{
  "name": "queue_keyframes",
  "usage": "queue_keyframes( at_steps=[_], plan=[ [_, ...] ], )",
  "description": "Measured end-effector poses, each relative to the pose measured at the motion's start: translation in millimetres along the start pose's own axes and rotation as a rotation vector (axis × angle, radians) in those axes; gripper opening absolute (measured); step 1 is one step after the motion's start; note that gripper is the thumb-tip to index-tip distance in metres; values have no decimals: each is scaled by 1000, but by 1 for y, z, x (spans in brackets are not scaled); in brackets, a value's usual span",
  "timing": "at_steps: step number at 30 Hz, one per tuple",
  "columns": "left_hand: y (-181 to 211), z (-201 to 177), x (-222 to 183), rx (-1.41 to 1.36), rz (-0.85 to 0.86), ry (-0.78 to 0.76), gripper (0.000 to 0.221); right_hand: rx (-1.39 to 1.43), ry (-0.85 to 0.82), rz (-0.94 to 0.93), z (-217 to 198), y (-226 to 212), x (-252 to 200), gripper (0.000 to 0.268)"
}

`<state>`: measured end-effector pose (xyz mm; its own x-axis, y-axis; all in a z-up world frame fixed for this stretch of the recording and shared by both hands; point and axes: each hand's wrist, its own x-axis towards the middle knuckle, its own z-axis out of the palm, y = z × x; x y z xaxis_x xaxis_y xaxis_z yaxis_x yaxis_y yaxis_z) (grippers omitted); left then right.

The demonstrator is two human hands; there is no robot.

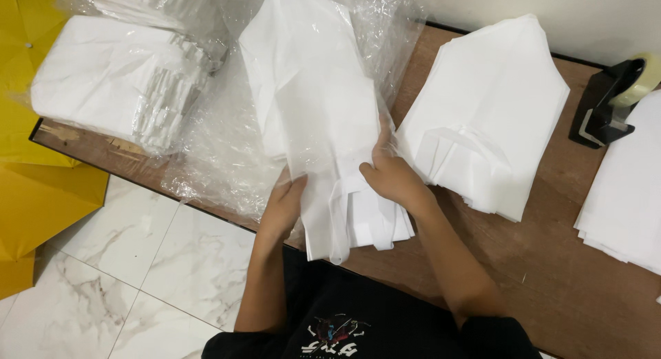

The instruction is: The person repeatedly picks up stacks of folded white garments, places them onto a sheet of bubble wrap, and wraps them by folding the bubble wrap over the stack. The wrapped bundles are then set aside on the table.

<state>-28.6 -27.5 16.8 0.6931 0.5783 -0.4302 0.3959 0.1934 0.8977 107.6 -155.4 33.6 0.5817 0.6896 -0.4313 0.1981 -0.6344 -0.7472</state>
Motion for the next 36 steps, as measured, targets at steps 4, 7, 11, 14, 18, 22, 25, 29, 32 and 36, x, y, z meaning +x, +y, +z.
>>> queue_keyframes(
  at_steps=[4, 7, 11, 14, 18, 22, 25, 29, 32, 36],
  plan=[
    [3, -9, -5, -92, -13, 22, 70, 83, 82, -61, 5, 30, 30, 82],
    [-24, -24, 7, 104, 37, -181, 84, 115, 107, -52, 7, 32, 30, 76],
    [-34, -20, 10, 129, 153, -64, 47, 126, 93, -64, 1, 21, 18, 61],
    [-29, -11, -1, -80, 200, 56, 68, 84, 59, -29, -1, 13, 14, 61],
    [6, -2, -16, -47, 145, 12, 85, -9, 120, -69, 7, 17, 21, 64],
    [9, 5, -37, 249, 223, -67, 91, -79, 164, -109, 16, 14, 26, 67],
    [-1, 16, -37, 531, 285, -29, 103, -153, 173, -35, 29, 4, 27, 70],
    [-28, 24, -22, 1135, 347, -54, 112, -529, 291, -92, 48, 31, 56, 75],
    [-51, 27, -5, 1291, 330, -34, 102, -765, 464, -288, 65, 54, 72, 64],
    [-3, 21, -47, 1065, 564, -200, 70, -819, 208, -276, 68, 45, 86, 53]
  ],
)
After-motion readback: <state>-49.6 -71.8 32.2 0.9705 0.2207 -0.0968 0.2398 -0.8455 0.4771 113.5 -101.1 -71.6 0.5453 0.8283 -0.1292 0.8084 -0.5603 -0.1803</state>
